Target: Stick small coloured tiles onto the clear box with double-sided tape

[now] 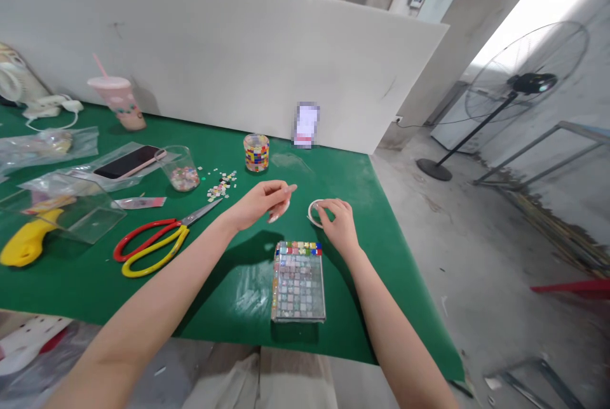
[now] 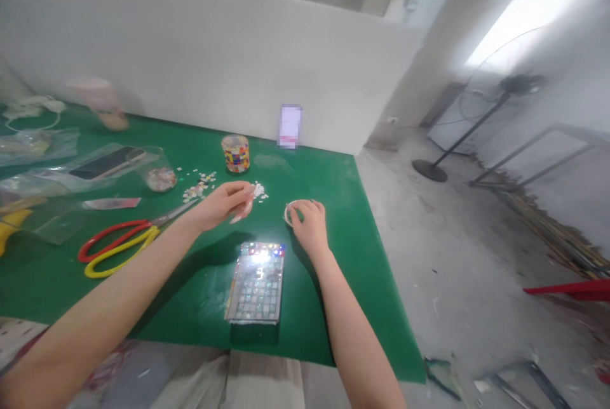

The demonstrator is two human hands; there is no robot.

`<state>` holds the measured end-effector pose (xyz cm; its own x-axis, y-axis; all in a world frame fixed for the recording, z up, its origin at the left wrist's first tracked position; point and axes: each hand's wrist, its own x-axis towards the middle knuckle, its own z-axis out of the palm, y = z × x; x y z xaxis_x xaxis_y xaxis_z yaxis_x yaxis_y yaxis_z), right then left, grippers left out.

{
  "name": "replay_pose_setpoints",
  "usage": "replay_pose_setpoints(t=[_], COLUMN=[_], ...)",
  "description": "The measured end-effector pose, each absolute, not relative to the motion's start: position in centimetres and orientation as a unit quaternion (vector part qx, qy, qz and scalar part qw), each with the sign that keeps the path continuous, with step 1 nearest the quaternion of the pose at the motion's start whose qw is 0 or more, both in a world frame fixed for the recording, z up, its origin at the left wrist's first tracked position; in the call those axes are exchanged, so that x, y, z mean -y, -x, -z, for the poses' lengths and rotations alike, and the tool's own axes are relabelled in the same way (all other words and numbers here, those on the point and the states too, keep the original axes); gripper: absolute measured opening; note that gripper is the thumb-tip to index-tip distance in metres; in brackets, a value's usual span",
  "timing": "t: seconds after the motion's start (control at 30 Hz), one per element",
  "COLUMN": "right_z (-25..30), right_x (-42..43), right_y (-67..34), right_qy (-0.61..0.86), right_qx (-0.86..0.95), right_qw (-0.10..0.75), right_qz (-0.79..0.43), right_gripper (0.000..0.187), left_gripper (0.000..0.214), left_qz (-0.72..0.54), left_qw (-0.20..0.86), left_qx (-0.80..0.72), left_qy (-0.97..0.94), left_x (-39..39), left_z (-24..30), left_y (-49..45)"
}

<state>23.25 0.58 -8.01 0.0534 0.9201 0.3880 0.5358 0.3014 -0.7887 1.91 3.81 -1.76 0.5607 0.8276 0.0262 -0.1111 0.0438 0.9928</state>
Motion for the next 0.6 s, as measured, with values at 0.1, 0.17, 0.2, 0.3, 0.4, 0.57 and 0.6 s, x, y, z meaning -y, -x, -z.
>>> replay_pose_setpoints(t=[0.1,0.17,0.2,0.3,0.4,0.57,0.6], right_z=[6.0,5.0,4.8,4.7,4.9,4.2,3.7], right_x=[0.9,1.8,2.1,2.5,2.6,3.5,3.8], right_y=[-21.7,-20.7,-20.3,-19.6,-19.4,-18.9,-18.6], right_qy=[0.508,0.467,0.448,0.409,0.392,0.368,0.361], right_qx=[0.633,0.628,0.626,0.607,0.573,0.508,0.496], right_qw=[0.53,0.548,0.551,0.562,0.584,0.64,0.653], right_qz=[-0.247,-0.296,-0.322,-0.384,-0.421,-0.444,-0.445], right_gripper=[0.036,0.04,0.041,0.038,0.03,0.016,0.014], left_gripper=[0.039,0.034,0.034,0.041,0.047,0.049,0.049], left_qz=[-0.335,-0.336,-0.341,-0.359,-0.363,-0.358,-0.357], left_qw=[0.647,0.645,0.647,0.67,0.705,0.745,0.75], left_qx=[-0.301,-0.307,-0.309,-0.307,-0.294,-0.269,-0.263], left_qy=[-0.615,-0.614,-0.608,-0.573,-0.533,-0.495,-0.491], left_x=[-2.1,-1.5,-1.4,-1.4,-1.3,0.0,0.5], left_z=[0.5,0.4,0.5,1.2,1.8,1.2,0.8], left_y=[-3.2,-3.9,-4.2,-4.7,-5.1,-5.8,-5.9])
